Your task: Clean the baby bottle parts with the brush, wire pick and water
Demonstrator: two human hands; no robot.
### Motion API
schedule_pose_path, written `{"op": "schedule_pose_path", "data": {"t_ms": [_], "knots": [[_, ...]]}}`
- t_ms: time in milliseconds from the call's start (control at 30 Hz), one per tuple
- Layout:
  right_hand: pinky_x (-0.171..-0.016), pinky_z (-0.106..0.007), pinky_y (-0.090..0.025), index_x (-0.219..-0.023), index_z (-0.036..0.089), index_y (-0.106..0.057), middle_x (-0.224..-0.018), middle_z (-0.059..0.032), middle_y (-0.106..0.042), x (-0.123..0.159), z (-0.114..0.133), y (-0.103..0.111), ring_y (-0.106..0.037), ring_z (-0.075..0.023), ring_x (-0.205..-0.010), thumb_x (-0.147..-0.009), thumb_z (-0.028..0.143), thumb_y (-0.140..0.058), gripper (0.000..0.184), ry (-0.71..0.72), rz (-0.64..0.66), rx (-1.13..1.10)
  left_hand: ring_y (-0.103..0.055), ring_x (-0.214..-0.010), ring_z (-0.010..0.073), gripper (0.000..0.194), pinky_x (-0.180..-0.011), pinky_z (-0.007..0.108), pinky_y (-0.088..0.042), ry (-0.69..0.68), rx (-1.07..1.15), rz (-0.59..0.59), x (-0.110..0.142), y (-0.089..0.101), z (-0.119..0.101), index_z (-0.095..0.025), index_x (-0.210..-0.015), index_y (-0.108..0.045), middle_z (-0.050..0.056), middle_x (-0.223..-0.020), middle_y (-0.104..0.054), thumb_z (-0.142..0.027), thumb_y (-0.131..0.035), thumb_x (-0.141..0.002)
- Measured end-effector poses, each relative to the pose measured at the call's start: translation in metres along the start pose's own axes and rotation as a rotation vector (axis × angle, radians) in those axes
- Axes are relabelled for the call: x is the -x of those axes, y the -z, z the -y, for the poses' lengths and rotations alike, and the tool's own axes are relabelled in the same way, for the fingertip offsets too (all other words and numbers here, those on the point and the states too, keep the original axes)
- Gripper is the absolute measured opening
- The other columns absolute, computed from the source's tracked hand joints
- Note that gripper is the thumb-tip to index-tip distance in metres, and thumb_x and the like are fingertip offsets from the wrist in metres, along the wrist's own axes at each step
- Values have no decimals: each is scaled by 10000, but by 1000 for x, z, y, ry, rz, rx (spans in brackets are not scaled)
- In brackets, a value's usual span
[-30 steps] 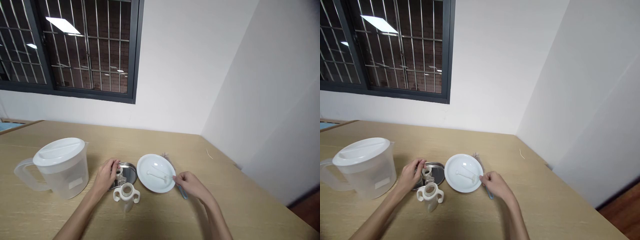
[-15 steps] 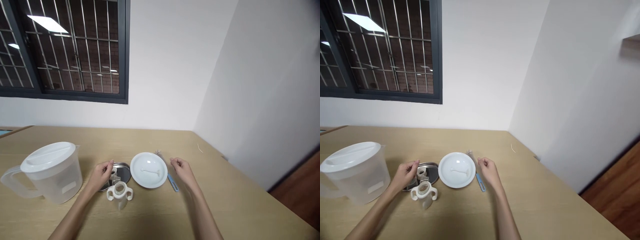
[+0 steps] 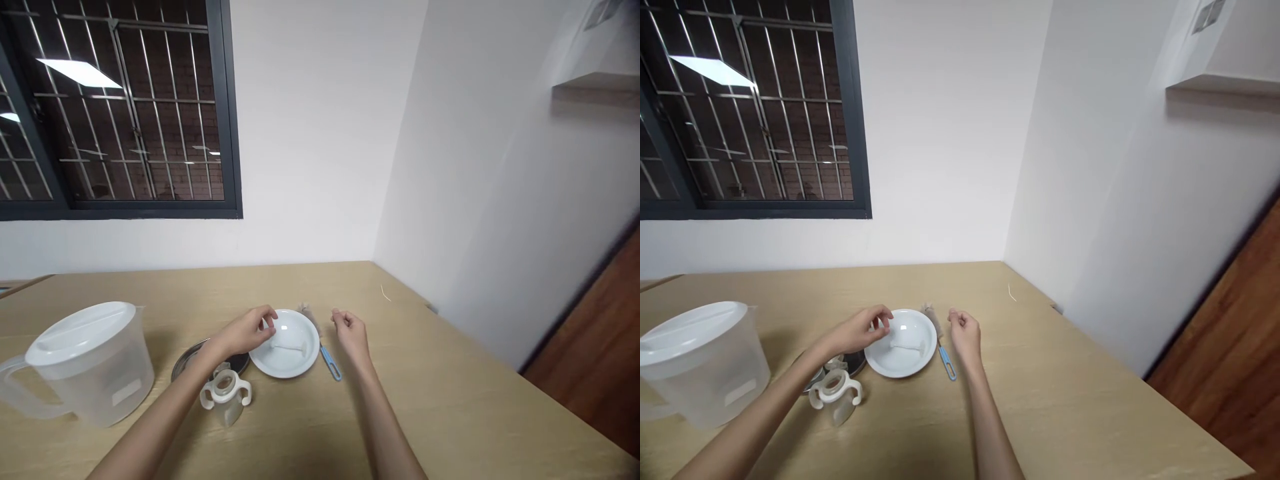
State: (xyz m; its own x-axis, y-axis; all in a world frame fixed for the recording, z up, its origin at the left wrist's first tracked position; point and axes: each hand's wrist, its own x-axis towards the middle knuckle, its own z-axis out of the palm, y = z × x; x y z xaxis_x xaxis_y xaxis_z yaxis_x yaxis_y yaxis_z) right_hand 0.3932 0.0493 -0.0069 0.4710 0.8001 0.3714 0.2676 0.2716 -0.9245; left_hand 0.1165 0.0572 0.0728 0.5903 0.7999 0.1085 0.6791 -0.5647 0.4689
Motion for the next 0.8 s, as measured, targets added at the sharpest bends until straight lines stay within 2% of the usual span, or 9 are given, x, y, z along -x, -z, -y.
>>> {"op": "schedule_pose_path", "data": {"t_ms": [67, 267, 367, 600, 800], "knots": [[-589, -261, -365, -604, 169, -581, -549, 10, -522, -1, 0, 0, -479, -153, -571, -771, 563, -564, 428, 0, -5, -15, -628, -960, 214, 401, -797, 321, -490, 20, -81, 92, -18, -8, -3, -220, -1191, -534, 64, -1139, -641, -387, -541, -826], [-582, -259, -373, -595, 176, -582, -545, -1, -560, -2, -1, 0, -510, -159, -562, -774, 567, -557, 431, -11, -26, -45, -596, -1073, 297, 606, -889, 368, -468, -31, -239, 247, -66, -41, -14, -212, -1139, -602, 84, -1163, -631, -372, -781, -583], [-572, -259, -373, -610, 170, -599, -556, -10, -582, -3, -1, 0, -526, -163, -564, -778, 562, -553, 429, -21, -33, -52, -594, -1066, 307, 640, -894, 378, -462, -60, -289, 283, -82, -55, -20, -205, -1125, -598, 90, -1152, -639, -364, -817, -545], [-579, -250, -375, -625, 172, -584, -559, 4, -564, -4, -4, 0, -500, -147, -554, -817, 524, -535, 404, -33, -34, -70, -582, -1066, 298, 667, -971, 408, -384, -133, -313, 319, -94, -71, -32, -240, -1140, -539, 24, -1060, -684, -327, -829, -545], [-586, -248, -370, -618, 172, -584, -578, 5, -571, -4, -4, 1, -489, -139, -559, -831, 485, -533, 382, -33, -46, -67, -607, -982, 284, 589, -940, 404, -386, -146, -265, 312, -99, -82, -21, -244, -1066, -559, 5, -991, -704, -282, -816, -538]]}}
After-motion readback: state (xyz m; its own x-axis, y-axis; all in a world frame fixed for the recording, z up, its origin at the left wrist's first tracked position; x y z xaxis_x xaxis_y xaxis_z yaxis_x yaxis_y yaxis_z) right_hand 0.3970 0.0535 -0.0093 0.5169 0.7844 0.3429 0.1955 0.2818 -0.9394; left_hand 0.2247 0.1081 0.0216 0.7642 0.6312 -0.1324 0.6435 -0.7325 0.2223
